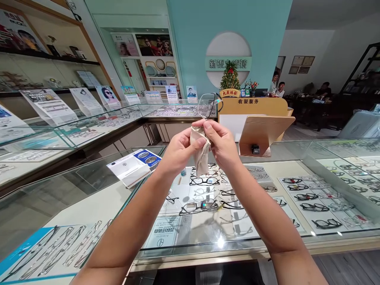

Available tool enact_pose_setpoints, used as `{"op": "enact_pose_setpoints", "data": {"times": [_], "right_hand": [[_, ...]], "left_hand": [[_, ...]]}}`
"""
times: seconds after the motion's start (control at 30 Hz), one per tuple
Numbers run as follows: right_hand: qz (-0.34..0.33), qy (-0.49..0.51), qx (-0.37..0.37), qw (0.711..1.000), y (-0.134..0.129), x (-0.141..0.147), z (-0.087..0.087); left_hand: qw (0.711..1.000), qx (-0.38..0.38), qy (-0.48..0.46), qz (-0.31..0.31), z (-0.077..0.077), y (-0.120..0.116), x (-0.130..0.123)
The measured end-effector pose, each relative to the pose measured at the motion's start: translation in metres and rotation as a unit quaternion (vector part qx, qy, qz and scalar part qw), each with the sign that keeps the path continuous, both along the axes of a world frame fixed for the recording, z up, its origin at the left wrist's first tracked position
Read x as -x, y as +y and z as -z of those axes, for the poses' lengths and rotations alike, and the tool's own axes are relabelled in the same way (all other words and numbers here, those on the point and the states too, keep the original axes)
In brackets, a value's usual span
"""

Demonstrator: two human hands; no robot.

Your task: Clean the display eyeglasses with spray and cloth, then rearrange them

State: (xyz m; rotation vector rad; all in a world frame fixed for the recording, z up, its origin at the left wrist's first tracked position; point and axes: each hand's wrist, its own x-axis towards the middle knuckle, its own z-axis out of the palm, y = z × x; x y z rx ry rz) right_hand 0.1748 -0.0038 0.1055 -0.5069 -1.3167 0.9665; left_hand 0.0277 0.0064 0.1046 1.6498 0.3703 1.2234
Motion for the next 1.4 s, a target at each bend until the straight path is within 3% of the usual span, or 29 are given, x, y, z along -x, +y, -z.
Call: {"op": "enact_pose_setpoints", "data": {"times": [0.17,0.33,0.53,0.73,1.03,1.3,1.4], "right_hand": [[0.019,-0.038,-0.022,0.999,-0.011,0.005,-0.002],[0.018,-0.039,-0.052,0.998,-0.018,0.007,-0.007],[0.014,-0.024,0.004,1.000,-0.012,0.002,-0.018],[0.019,-0.010,0.023,1.000,-0.011,-0.002,-0.022],[-0.040,-0.007,-0.013,0.999,-0.014,0.006,-0.017],[-0.012,0.009,0.017,1.000,-0.012,-0.005,-0.020],[-0.011,0.024,0.018,0.999,-0.013,-0.002,-0.020]], "left_hand": [[0.995,-0.029,-0.050,-0.084,0.007,-0.005,-0.011],[0.987,-0.048,-0.087,-0.129,0.007,-0.009,-0.014],[0.991,-0.084,-0.052,-0.090,-0.002,-0.007,-0.004],[0.998,-0.049,-0.002,-0.032,-0.003,-0.008,-0.002],[0.982,-0.061,-0.072,-0.165,0.002,-0.013,-0.015],[0.994,-0.096,0.045,-0.016,-0.007,-0.001,0.010],[0.995,-0.095,0.023,-0.015,0.000,0.001,0.004]]}}
